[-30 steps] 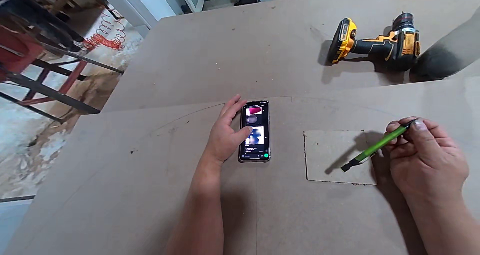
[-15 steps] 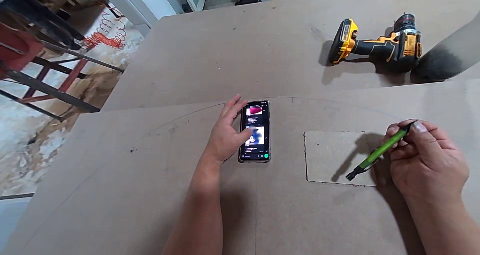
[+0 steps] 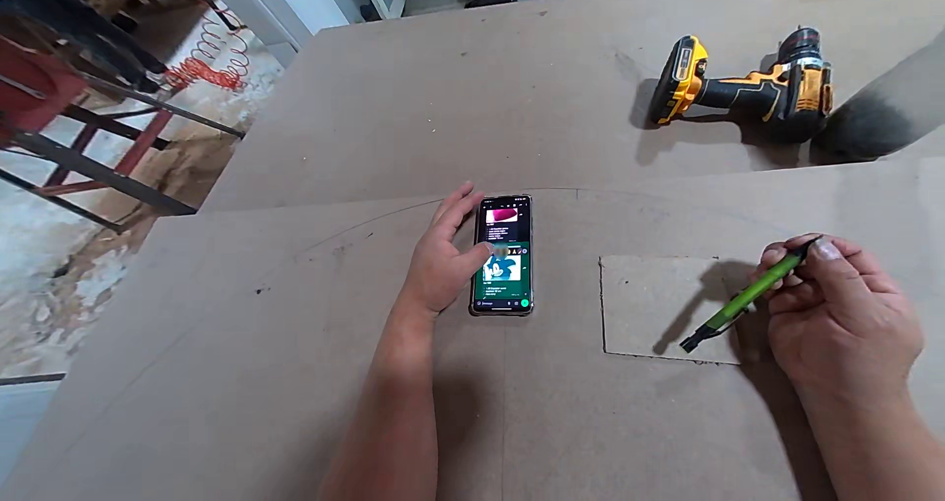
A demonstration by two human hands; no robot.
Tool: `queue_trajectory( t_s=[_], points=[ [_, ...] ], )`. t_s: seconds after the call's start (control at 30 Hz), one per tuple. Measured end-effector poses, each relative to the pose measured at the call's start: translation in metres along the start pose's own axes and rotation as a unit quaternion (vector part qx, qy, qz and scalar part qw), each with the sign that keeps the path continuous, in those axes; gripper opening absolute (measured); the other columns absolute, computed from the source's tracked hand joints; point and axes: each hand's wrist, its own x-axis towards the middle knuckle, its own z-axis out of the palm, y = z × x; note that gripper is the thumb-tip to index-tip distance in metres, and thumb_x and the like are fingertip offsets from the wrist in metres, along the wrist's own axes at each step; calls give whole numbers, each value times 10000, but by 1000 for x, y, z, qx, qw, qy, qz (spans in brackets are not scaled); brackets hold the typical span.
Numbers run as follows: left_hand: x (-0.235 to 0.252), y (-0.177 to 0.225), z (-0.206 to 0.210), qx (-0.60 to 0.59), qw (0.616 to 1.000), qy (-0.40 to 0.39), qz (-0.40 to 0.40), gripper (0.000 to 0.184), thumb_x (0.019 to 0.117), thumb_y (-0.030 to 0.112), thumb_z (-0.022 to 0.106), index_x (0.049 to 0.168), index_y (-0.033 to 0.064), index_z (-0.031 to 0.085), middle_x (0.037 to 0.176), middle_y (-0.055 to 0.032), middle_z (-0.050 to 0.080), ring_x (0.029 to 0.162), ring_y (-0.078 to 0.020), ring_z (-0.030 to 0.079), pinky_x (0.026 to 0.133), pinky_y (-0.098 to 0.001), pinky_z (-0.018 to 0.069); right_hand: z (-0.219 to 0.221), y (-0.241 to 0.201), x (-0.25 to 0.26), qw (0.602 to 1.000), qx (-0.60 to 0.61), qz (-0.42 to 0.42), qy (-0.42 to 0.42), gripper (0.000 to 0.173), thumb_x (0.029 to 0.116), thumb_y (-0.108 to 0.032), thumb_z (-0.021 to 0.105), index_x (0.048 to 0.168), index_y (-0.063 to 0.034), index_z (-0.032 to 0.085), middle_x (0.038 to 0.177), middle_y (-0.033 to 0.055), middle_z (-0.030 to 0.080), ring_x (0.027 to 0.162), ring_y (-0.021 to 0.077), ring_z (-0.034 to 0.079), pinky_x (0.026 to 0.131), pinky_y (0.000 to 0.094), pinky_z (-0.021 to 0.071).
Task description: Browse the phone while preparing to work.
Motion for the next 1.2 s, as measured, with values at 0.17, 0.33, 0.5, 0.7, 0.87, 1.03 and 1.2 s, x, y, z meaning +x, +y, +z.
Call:
queue_trajectory(
  t_s=[0.17,0.33,0.5,0.7,0.87,1.03,1.2],
  points=[
    [-1,0,3,-7,1000,23,1,603,865,151,664,1461,156,570,1628,2,387,1454,-165,434,1171,-420,445,0,1,-1,1000,-6,3,-1,216,1089,-210,444,1065,-162,654,947,-24,703,782,74,683,702,223,598],
    [0,6,11,52,998,27,-22,665,843,286,776,1466,188,568,1636,-8,367,1452,-153,426,1150,-425,452,0,1,-2,1000,-6,4,2,222,1089,-196,433,1064,-151,649,949,-15,700,781,73,679,701,218,594],
    [0,3,6,3,999,27,-19,624,842,98,695,1450,171,580,1636,16,374,1460,-150,422,1158,-421,457,2,-1,-1,1000,-7,5,1,219,1089,-197,438,1065,-156,652,945,-20,700,778,71,679,702,218,596],
    [0,2,4,-36,998,41,-16,620,814,7,580,1419,141,608,1623,13,403,1456,-163,434,1169,-404,445,2,0,-1,1000,-5,3,1,217,1086,-187,440,1056,-153,652,942,-16,699,787,79,680,718,226,598],
    [-1,2,5,-39,998,46,-5,610,831,30,595,1435,119,587,1610,-19,420,1450,-181,444,1175,-407,440,1,0,0,1000,-6,-1,-1,222,1088,-191,440,1056,-150,656,947,-14,703,797,84,684,725,231,600],
    [-1,3,5,-31,999,43,-7,592,843,46,602,1429,131,591,1608,-9,421,1440,-174,453,1167,-409,447,1,0,-1,1000,-11,-5,-6,212,1088,-196,451,1073,-147,656,953,-13,697,790,82,675,708,226,594],
    [0,2,6,-31,999,40,-4,594,854,65,627,1443,130,581,1613,-16,412,1441,-179,453,1163,-414,454,1,0,0,1000,-9,-4,-6,212,1086,-192,453,1070,-141,658,949,-8,699,777,84,676,696,225,594]
  ],
)
